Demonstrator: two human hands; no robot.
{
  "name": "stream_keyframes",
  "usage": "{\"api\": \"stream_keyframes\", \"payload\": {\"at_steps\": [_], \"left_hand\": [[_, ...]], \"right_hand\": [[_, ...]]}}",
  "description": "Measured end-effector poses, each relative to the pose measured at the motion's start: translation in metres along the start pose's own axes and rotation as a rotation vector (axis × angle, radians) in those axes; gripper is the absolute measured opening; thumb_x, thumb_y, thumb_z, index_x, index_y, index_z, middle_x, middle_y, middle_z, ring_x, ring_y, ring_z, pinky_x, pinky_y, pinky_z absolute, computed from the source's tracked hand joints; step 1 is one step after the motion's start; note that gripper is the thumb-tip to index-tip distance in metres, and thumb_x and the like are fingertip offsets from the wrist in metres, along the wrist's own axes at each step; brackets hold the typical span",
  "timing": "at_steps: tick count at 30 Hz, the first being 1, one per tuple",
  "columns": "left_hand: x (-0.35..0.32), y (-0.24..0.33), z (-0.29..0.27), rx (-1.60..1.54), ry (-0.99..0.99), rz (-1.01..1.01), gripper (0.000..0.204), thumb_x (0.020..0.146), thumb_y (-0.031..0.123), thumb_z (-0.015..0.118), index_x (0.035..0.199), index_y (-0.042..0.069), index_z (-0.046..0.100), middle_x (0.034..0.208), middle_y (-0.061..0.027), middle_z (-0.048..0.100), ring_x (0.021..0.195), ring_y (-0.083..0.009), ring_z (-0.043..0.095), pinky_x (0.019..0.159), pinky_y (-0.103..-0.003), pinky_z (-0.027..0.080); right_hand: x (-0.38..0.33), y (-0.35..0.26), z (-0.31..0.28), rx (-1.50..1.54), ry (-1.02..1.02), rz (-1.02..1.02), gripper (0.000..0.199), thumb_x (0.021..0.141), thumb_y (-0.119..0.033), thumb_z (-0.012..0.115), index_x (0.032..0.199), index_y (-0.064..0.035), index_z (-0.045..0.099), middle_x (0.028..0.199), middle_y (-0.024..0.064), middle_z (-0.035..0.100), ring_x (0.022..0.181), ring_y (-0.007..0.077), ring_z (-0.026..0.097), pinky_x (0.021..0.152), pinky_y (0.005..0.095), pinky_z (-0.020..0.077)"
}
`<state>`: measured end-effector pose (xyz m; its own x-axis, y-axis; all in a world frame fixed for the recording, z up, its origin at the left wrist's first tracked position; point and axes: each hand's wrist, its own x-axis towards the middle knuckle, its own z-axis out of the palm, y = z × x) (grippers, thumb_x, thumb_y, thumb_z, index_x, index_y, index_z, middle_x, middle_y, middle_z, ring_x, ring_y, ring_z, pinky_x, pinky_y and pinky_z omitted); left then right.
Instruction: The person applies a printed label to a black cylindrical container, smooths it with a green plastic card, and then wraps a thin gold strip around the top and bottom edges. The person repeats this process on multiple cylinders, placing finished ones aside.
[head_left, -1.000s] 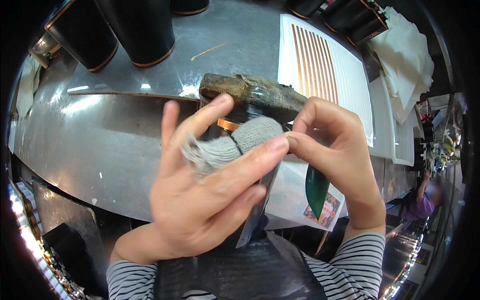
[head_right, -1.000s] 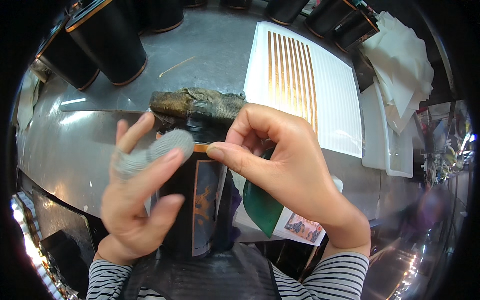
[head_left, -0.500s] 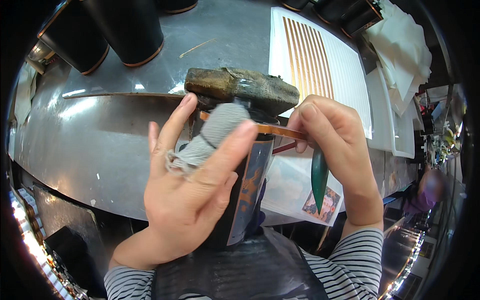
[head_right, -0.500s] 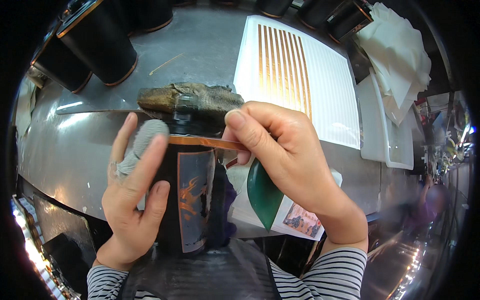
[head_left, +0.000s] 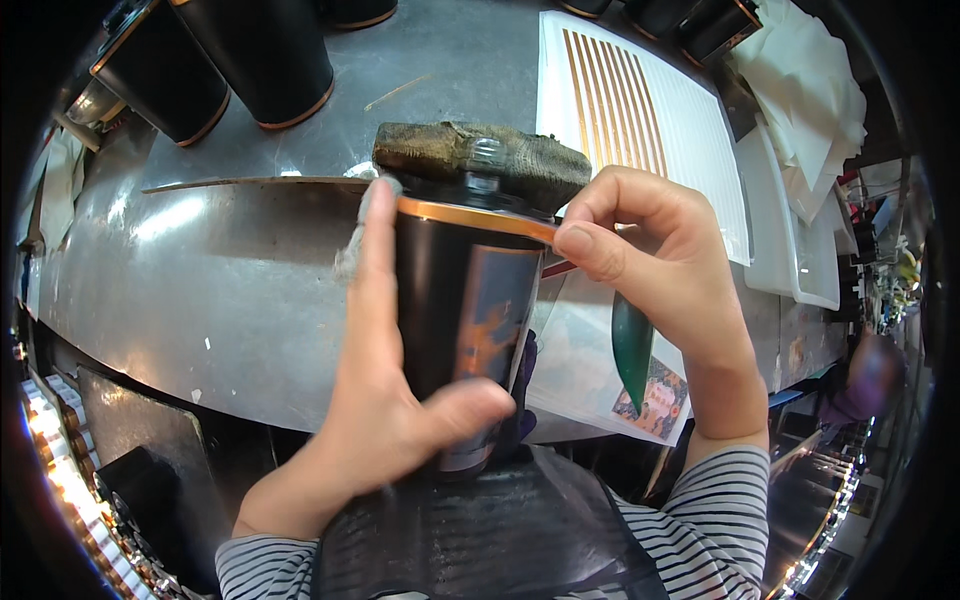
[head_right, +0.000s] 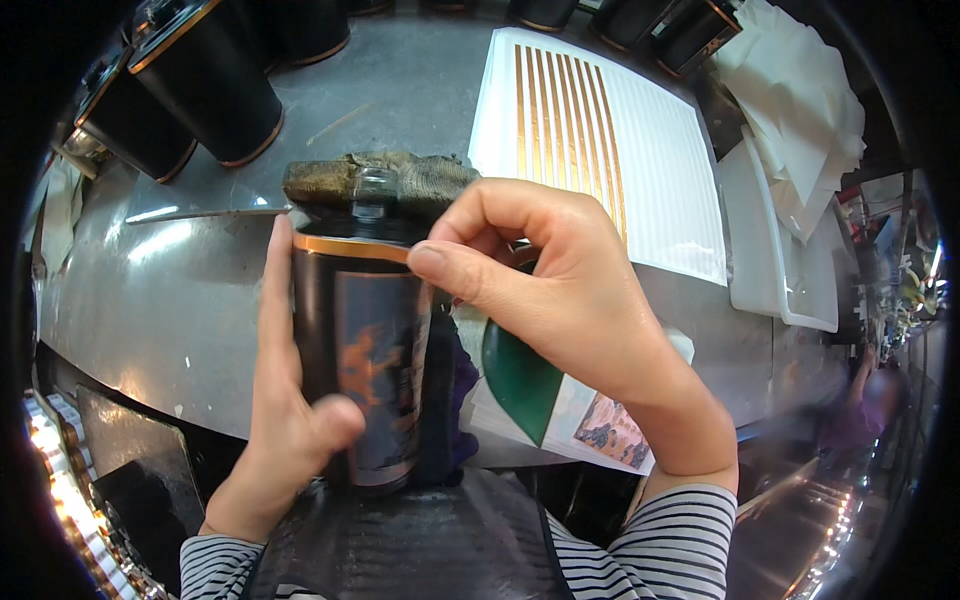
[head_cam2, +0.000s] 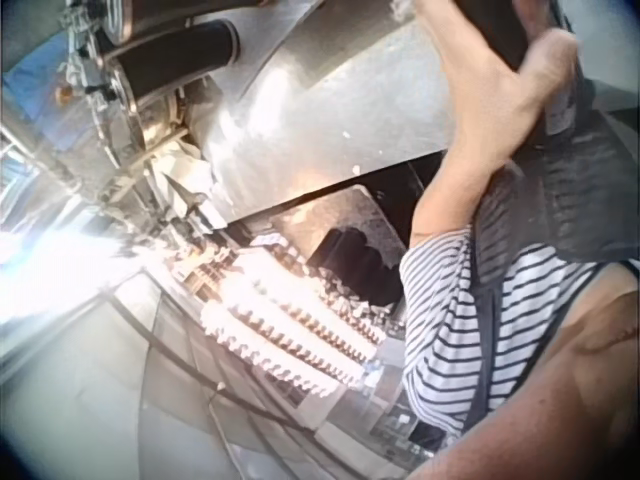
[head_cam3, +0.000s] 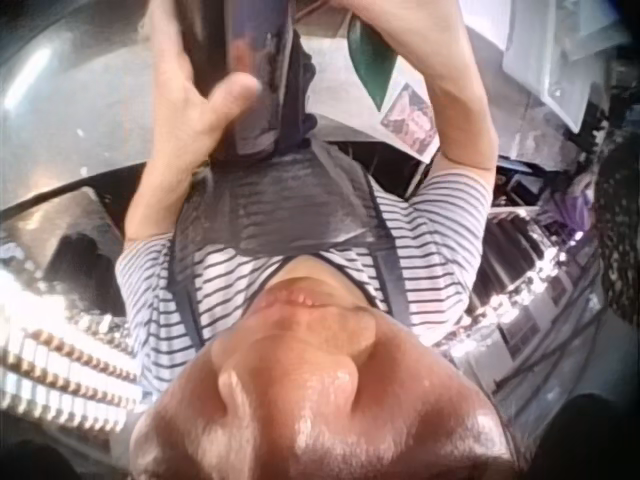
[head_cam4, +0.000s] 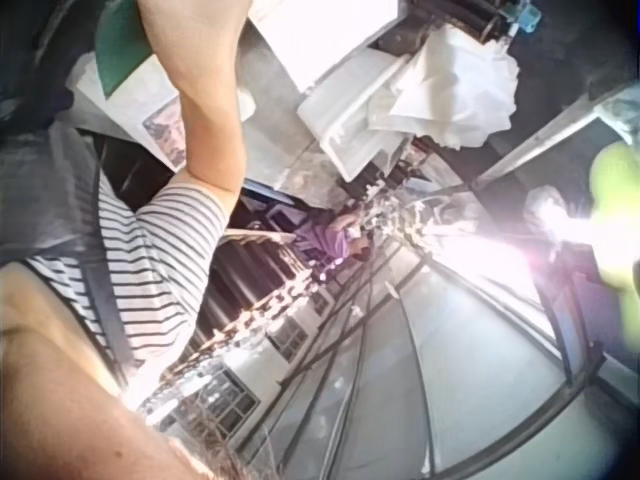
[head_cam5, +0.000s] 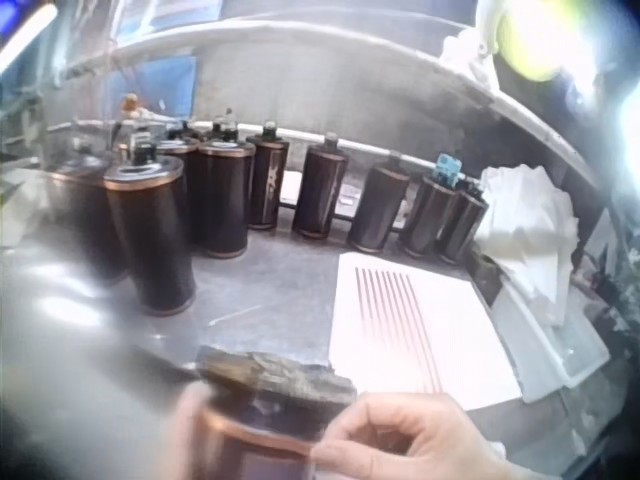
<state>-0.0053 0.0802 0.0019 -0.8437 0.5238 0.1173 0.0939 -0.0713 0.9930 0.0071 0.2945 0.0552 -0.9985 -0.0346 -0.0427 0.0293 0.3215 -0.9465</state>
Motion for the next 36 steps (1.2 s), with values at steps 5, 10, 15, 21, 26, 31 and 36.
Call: {"api": "stream_keyframes", "payload": {"at_steps": [5,10,15,21,26,31,36], "left_hand": [[-0.005,0.004,-0.007,0.471,0.054,0.109,0.071,0.082,0.028,0.065,0.143,0.008,0.034,0.142,-0.0196,0.037,0.134,-0.0338,0.031,0.109,-0.046,0.022],[0.009,0.042,0.002,1.031,-0.081,0.230,0.053,0.078,0.012,0.058,0.130,0.016,0.055,0.128,-0.0127,0.054,0.133,-0.0330,0.034,0.110,-0.055,0.007],[0.018,0.049,0.012,1.139,-0.119,0.366,0.051,0.076,0.012,0.061,0.127,0.018,0.058,0.113,-0.0089,0.063,0.131,-0.0312,0.038,0.109,-0.058,0.002],[-0.003,0.030,0.007,0.299,-0.083,0.017,0.100,0.072,0.034,0.075,0.146,0.007,0.012,0.135,-0.0185,0.040,0.129,-0.0286,0.038,0.107,-0.045,0.026],[-0.004,0.005,0.003,0.325,0.037,0.048,0.095,0.077,0.030,0.071,0.147,0.003,0.013,0.139,-0.0215,0.038,0.132,-0.0314,0.034,0.107,-0.040,0.031],[0.002,0.037,0.011,1.040,-0.085,0.224,0.060,0.078,0.015,0.064,0.135,0.012,0.048,0.139,-0.0140,0.044,0.137,-0.0370,0.025,0.109,-0.055,0.016],[0.012,0.046,0.020,1.041,-0.194,0.272,0.059,0.075,0.010,0.064,0.133,0.015,0.052,0.135,-0.0119,0.049,0.138,-0.0375,0.023,0.108,-0.060,0.010]], "right_hand": [[-0.002,0.008,-0.004,0.100,0.023,0.023,0.018,0.086,-0.015,0.066,0.082,0.0019,0.063,0.069,-0.0005,0.058,0.064,0.0041,0.054,0.058,0.0187,0.0444],[-0.005,0.014,-0.011,0.084,0.008,0.069,0.024,0.092,-0.021,0.059,0.085,0.0024,0.063,0.071,0.0002,0.058,0.062,0.0050,0.051,0.059,0.0194,0.0426],[-0.005,0.016,-0.008,0.088,0.033,0.001,0.028,0.094,-0.023,0.056,0.085,0.0024,0.063,0.071,0.0001,0.058,0.063,0.0056,0.051,0.060,0.0195,0.0425],[-0.006,0.009,-0.004,0.026,0.038,-0.049,0.020,0.088,-0.017,0.064,0.083,0.0023,0.062,0.071,-0.0004,0.058,0.063,0.0040,0.052,0.058,0.0189,0.0437],[-0.008,0.006,-0.004,0.030,0.027,-0.009,0.019,0.087,-0.015,0.066,0.081,0.0019,0.062,0.072,-0.0006,0.058,0.067,0.0043,0.055,0.061,0.0186,0.0466],[-0.009,0.017,-0.011,0.100,0.043,0.038,0.021,0.090,-0.018,0.063,0.083,0.0019,0.063,0.071,-0.0008,0.057,0.067,0.0042,0.054,0.061,0.0191,0.0456],[-0.012,0.015,-0.013,0.096,0.067,0.051,0.021,0.090,-0.018,0.061,0.083,0.0016,0.064,0.069,-0.0011,0.057,0.063,0.0040,0.051,0.057,0.0188,0.0415]]}}
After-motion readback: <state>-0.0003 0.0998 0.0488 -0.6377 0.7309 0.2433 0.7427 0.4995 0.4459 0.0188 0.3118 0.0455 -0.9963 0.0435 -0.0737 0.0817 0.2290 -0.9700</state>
